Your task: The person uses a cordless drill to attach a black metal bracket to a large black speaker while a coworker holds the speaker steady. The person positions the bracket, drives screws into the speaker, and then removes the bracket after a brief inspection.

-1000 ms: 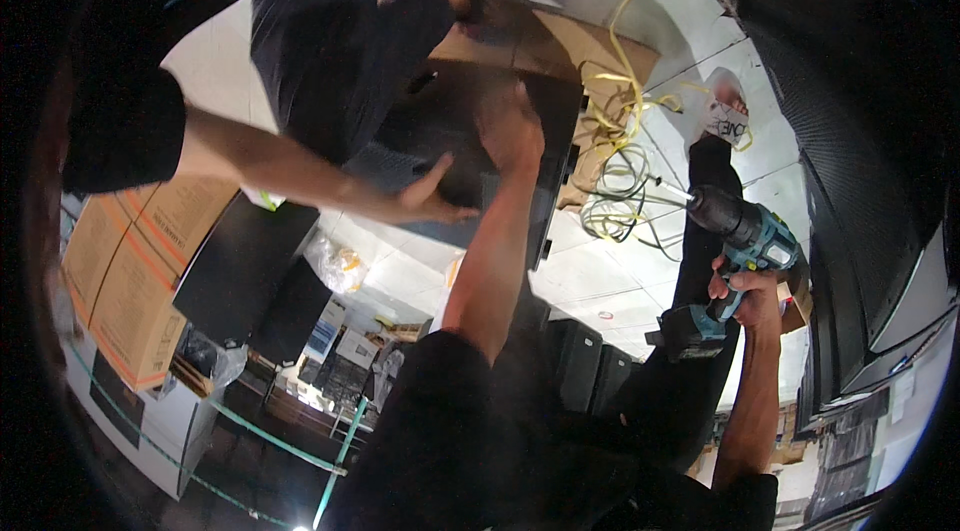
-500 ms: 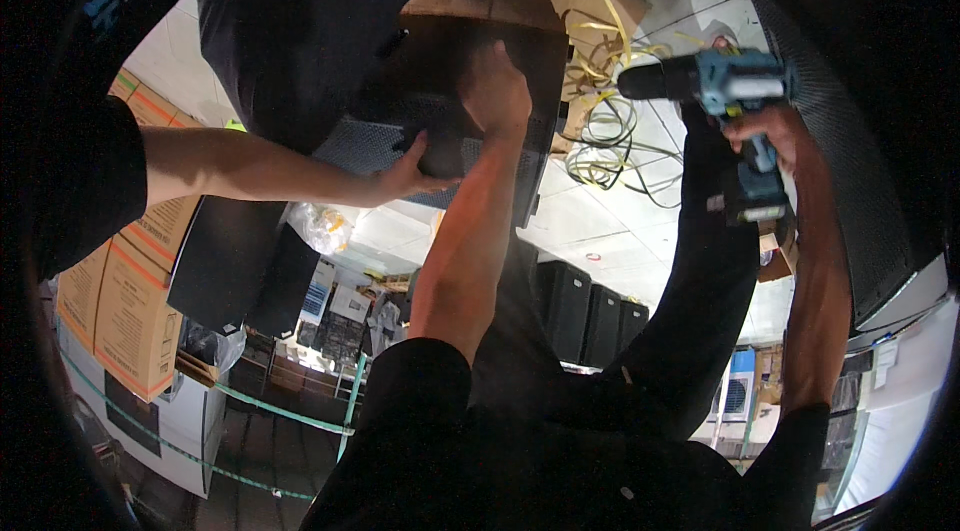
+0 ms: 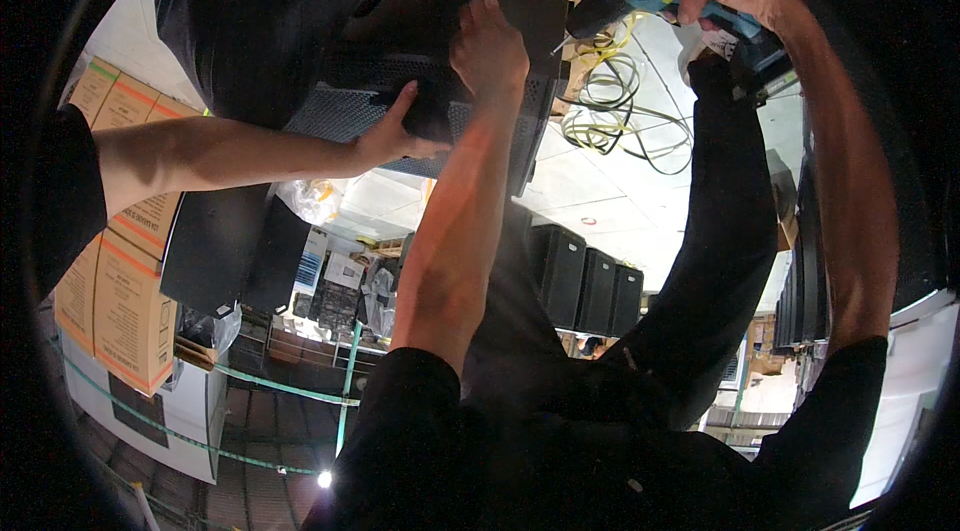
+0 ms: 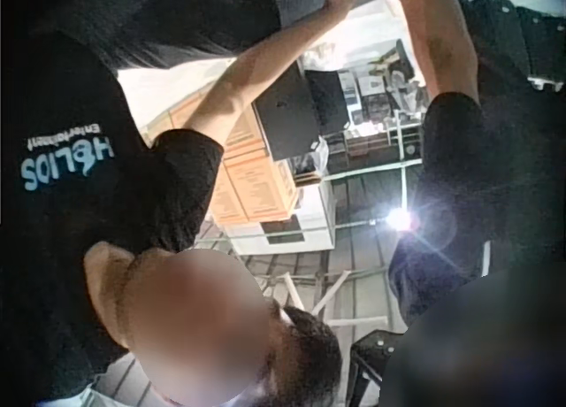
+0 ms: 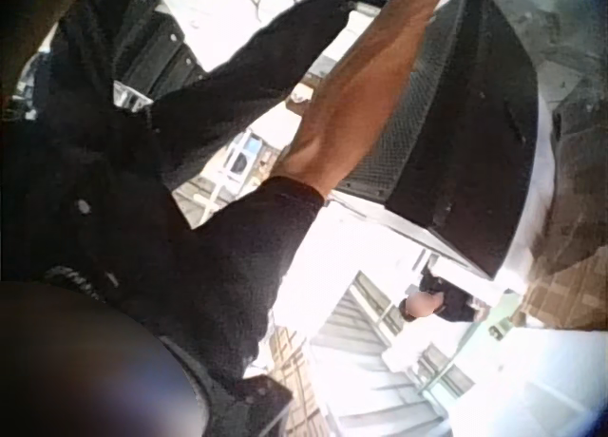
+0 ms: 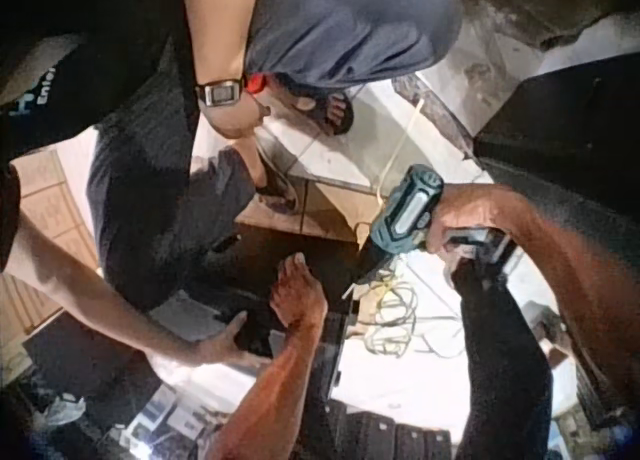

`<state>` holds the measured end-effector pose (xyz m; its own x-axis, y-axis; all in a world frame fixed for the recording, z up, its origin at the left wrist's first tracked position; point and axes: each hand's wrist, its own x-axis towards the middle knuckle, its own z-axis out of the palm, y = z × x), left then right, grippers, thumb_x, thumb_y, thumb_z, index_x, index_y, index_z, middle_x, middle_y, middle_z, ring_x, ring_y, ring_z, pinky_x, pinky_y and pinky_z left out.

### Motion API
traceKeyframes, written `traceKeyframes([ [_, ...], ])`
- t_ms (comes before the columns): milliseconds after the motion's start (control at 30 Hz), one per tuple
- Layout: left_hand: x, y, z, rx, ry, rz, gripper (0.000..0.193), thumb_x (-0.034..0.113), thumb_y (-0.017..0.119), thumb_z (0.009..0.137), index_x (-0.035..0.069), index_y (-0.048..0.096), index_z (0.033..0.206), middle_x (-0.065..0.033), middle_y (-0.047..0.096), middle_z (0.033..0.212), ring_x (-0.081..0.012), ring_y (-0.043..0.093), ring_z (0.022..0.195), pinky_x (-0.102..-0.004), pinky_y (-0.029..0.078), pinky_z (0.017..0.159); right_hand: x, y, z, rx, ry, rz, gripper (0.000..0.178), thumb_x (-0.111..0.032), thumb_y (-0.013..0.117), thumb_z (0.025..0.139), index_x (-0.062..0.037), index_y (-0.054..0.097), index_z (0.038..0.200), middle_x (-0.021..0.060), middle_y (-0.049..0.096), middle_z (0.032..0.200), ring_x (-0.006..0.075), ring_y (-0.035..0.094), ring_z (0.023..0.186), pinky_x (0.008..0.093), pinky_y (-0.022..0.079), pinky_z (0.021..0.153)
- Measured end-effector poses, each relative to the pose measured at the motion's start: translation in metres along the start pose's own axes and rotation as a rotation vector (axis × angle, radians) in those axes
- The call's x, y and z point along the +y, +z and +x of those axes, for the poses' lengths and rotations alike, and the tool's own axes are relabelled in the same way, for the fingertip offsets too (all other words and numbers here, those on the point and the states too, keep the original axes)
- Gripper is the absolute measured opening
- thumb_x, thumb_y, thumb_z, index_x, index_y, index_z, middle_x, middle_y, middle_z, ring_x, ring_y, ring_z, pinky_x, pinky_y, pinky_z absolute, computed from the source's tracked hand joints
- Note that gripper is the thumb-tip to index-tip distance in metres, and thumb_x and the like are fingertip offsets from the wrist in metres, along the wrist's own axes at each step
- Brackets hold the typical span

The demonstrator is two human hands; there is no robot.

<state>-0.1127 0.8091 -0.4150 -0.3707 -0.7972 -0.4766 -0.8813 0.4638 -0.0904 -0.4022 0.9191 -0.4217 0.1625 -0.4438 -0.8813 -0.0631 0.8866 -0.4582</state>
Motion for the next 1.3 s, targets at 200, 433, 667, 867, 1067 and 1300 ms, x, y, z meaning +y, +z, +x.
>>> traceKeyframes([
  [200,-0.011,0.004,0.000,0.128,0.097,0.011,0.025,0.025,0.040,0.103,0.009,0.058,0.112,-0.0125,0.061,0.105,-0.0344,0.068,0.082,-0.0459,0.056,0.070,-0.023,-0.010,0.020,-0.196,0.199,0.034,0.011,-0.017,0.078,0.071,-0.0093,0.071,0.066,0.0042,0.066,0.066,0.0141,0.059,0.062,0.0309,0.043,0.054],
  [433,-0.013,0.005,0.003,0.083,0.000,-0.072,0.027,0.026,0.039,0.104,0.008,0.059,0.107,-0.0138,0.063,0.102,-0.0360,0.068,0.081,-0.0467,0.055,0.070,0.016,-0.008,0.048,-0.364,-0.160,0.156,0.013,-0.011,0.067,0.079,-0.0008,0.075,0.076,0.0078,0.071,0.075,0.0172,0.064,0.068,0.0320,0.047,0.060],
  [667,-0.007,0.000,0.002,-0.013,-0.052,-0.072,0.036,0.033,0.033,0.105,0.009,0.058,0.112,-0.0146,0.063,0.110,-0.0381,0.068,0.089,-0.0481,0.055,0.074,-0.021,-0.004,0.028,-0.188,0.130,0.111,0.016,-0.011,0.066,0.081,0.0022,0.076,0.080,0.0115,0.072,0.078,0.0201,0.066,0.071,0.0349,0.050,0.062],
  [867,-0.007,0.004,0.000,0.034,0.053,-0.076,0.036,0.035,0.033,0.105,0.011,0.058,0.112,-0.0138,0.064,0.112,-0.0374,0.067,0.092,-0.0490,0.055,0.075,-0.006,-0.008,0.056,-0.389,0.084,0.171,0.013,-0.009,0.072,0.077,0.0031,0.073,0.074,0.0123,0.069,0.070,0.0204,0.064,0.062,0.0339,0.048,0.054],
  [1067,-0.007,0.002,-0.001,0.086,0.166,0.075,0.027,0.013,0.061,0.085,0.006,0.057,0.111,-0.0089,0.057,0.103,-0.0262,0.065,0.093,-0.0389,0.058,0.067,-0.036,-0.009,0.050,-0.317,0.076,0.003,0.016,-0.013,0.076,0.077,0.0029,0.074,0.076,0.0120,0.070,0.073,0.0175,0.064,0.064,0.0333,0.049,0.056],
  [1300,-0.001,0.002,-0.008,0.091,0.230,0.062,0.027,0.013,0.058,0.089,0.006,0.058,0.114,-0.0099,0.058,0.106,-0.0278,0.065,0.094,-0.0412,0.057,0.069,0.004,-0.019,0.086,-0.615,-0.533,0.326,0.024,-0.016,0.081,0.073,0.0050,0.073,0.082,0.0126,0.071,0.093,0.0183,0.063,0.080,0.0336,0.049,0.066],
])
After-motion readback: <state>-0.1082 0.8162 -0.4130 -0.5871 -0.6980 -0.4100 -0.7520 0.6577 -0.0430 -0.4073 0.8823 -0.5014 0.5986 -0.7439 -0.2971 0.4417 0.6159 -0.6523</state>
